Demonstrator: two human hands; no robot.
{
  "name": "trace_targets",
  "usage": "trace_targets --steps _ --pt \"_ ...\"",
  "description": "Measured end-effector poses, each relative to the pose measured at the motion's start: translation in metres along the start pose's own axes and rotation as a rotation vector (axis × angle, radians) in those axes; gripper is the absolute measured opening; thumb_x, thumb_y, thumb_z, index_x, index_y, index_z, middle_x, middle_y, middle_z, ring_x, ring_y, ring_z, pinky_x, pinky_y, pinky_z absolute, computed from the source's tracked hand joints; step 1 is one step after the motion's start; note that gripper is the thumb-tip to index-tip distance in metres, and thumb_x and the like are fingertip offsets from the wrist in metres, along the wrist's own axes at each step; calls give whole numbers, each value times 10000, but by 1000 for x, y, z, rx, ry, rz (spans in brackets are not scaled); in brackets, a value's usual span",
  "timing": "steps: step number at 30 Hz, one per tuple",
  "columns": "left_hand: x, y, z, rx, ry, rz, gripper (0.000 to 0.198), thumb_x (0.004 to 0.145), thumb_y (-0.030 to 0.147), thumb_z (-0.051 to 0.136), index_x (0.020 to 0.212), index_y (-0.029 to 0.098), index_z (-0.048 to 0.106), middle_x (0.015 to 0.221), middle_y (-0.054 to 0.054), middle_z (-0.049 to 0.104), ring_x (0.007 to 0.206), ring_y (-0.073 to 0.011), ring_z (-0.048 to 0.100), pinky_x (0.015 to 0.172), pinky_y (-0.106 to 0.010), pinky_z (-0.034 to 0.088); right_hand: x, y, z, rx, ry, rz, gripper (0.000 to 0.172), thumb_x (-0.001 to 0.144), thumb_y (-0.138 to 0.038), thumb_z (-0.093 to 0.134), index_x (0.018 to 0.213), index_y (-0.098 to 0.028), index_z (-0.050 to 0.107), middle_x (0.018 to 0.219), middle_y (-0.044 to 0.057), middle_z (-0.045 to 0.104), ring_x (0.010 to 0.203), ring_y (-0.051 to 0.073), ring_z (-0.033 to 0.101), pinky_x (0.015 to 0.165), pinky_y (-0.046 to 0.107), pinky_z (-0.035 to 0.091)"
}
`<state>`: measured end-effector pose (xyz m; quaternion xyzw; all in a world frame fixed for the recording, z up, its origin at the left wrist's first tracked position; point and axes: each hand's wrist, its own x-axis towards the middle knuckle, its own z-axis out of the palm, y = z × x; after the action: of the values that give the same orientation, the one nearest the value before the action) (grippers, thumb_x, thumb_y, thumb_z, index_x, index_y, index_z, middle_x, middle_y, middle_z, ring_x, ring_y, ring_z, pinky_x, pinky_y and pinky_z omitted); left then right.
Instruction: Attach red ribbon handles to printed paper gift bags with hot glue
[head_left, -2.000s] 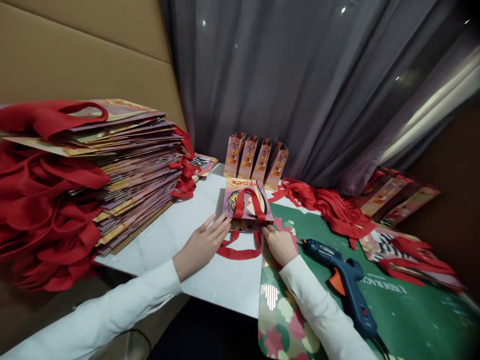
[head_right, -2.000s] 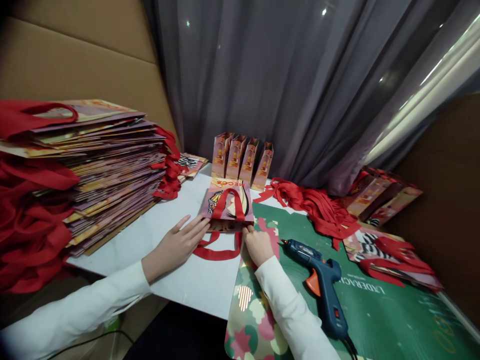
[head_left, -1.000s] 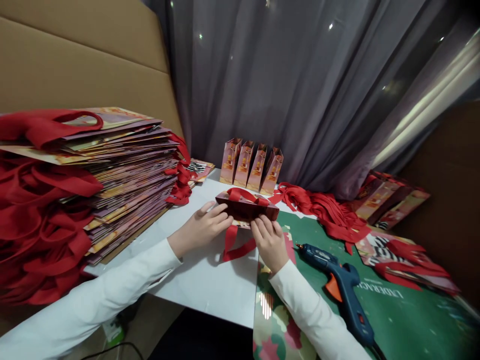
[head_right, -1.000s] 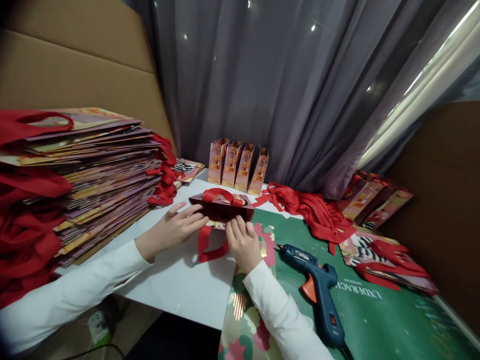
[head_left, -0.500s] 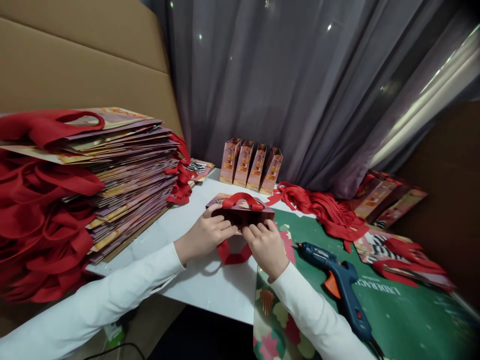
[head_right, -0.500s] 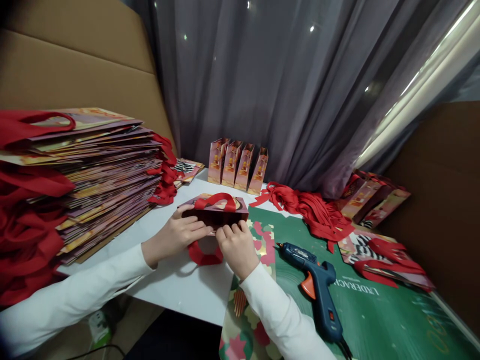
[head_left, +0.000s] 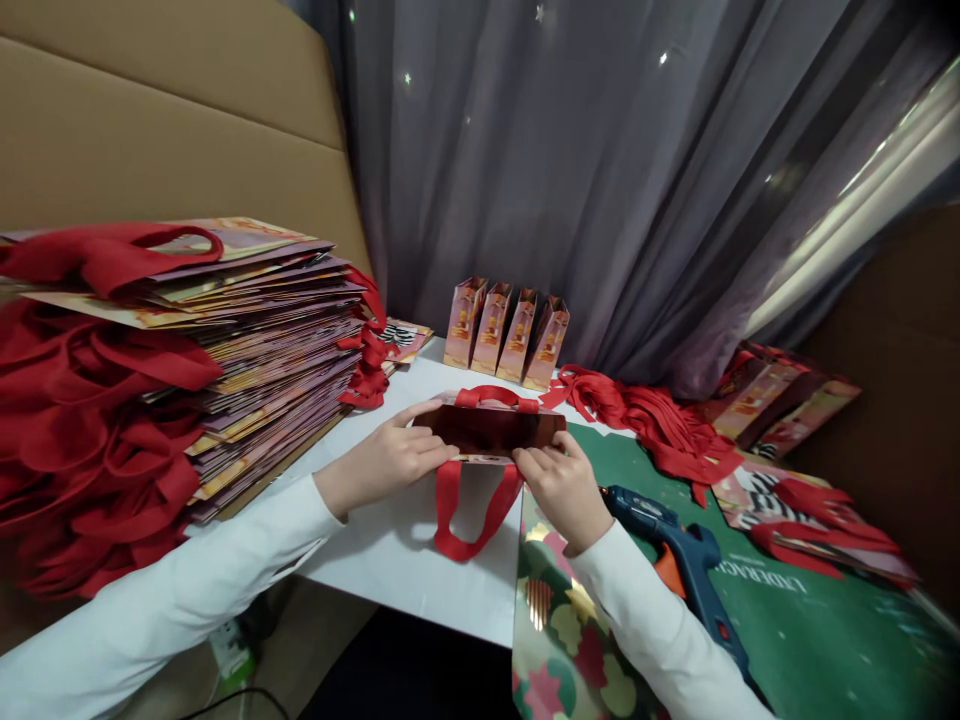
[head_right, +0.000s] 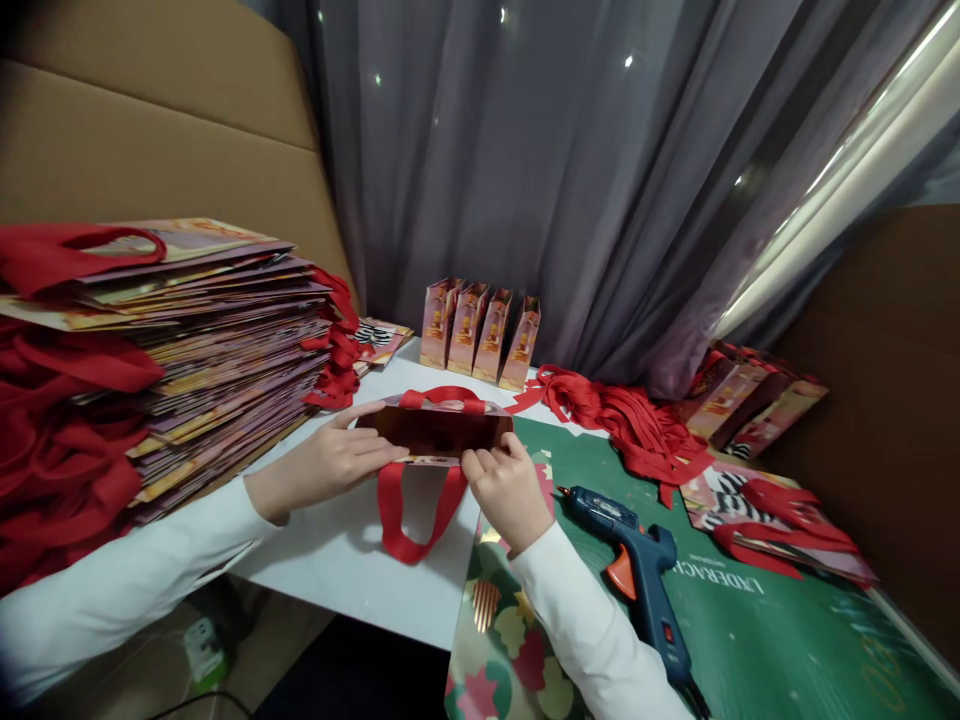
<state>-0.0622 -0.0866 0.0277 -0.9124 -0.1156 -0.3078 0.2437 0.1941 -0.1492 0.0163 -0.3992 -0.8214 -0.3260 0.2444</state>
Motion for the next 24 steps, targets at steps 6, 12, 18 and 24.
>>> trace_targets --steps 6,12,18,24 --pt "0 2 4 -40 133 -4 192 947 83 461 917 198 612 677 85 676 570 -57 579 1113 -356 379 -10 2 -3 42 50 -11 305 935 -11 358 883 -138 631 581 -16 585 526 111 459 763 288 357" --pt "2 2 -4 -227 68 -35 165 934 105 512 1035 176 622 898 17 737 767 -100 638 1124 -385 345 -11 5 -8 19 120 -40 262 960 -51 392 904 -130 635 566 -19 578 521 106 449 715 274 362" --pt "7 21 -6 -381 104 -261 166 946 164 510 977 219 663 888 13 724 801 -111 622 1085 -405 299 -7 -2 -12 36 22 15 277 934 -35 393 937 -129 653 678 24 657 597 126 524 820 314 375" --pt "16 32 -8 -382 91 -226 228 981 241 476 1048 285 690 883 39 731 810 -107 612 1092 -395 202 -6 -15 -13 145 26 27 200 969 -182 471 995 -140 666 824 52 724 689 143 589 846 343 377"
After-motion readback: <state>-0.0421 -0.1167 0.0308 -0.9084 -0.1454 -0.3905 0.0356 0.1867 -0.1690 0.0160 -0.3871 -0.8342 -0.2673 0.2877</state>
